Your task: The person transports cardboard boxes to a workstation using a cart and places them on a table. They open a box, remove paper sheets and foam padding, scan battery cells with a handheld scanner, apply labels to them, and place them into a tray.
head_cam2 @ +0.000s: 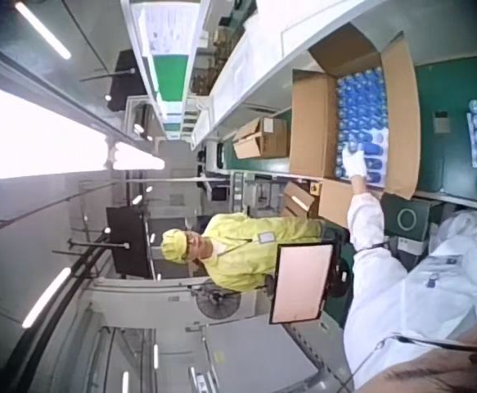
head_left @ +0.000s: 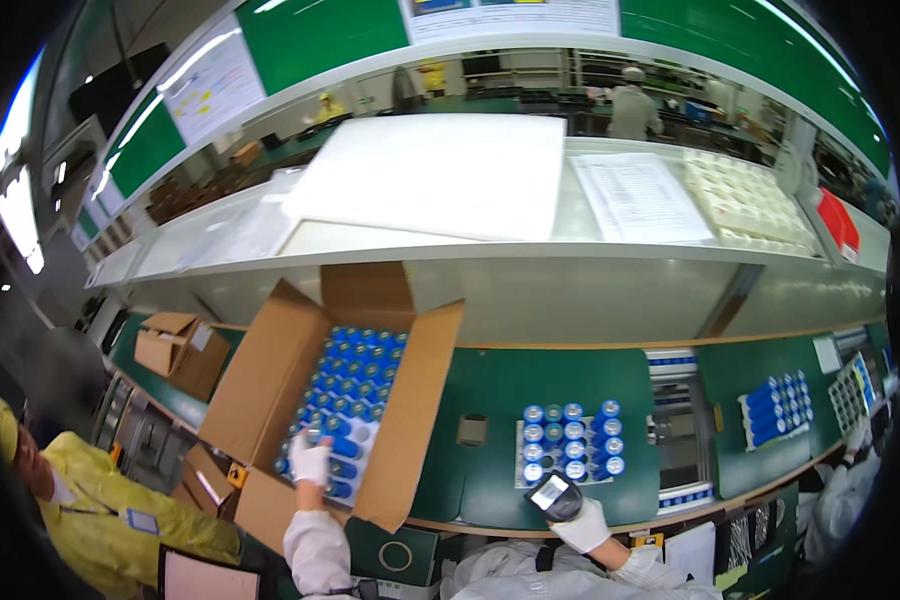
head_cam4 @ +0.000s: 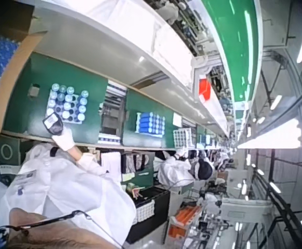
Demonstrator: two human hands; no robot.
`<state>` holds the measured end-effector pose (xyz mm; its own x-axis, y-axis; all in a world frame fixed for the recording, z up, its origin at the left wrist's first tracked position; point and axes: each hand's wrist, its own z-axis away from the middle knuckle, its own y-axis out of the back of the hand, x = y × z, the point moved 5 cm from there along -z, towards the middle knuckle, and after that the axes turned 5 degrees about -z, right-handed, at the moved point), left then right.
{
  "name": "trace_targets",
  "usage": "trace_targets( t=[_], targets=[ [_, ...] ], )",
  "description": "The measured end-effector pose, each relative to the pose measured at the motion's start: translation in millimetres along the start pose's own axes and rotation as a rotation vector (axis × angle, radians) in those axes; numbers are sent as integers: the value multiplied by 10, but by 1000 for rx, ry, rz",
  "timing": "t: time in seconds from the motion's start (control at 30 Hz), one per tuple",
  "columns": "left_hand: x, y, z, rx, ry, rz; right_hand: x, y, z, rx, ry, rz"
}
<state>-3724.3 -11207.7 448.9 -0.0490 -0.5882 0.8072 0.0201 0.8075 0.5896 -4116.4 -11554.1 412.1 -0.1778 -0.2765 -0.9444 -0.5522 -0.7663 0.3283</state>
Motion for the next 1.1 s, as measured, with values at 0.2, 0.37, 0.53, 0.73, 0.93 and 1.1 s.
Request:
trace_targets(
  t=[0.2,0.37,0.53,0.73,0.93,1.1],
  targets=[
    [992,-312,246,-306,250,1502,-380,46,-35,-121,22,-74],
    [1717,-1099,794,-666,654,1368,-1041,67,-153,-150,225,10],
    [2012,-1530,1357,-694,626,1036,-1116,35,-121,-219,377,117],
    [2036,-1918,1682,-750,540,878,-921,236,8,-141,305,129],
    [2067,-2174,2225,-867,106,683,-316,582,218,48,41,-48],
    [1969,-2449,2407,-816,-131,314,-9,780,269,242,-42,-15]
  ],
)
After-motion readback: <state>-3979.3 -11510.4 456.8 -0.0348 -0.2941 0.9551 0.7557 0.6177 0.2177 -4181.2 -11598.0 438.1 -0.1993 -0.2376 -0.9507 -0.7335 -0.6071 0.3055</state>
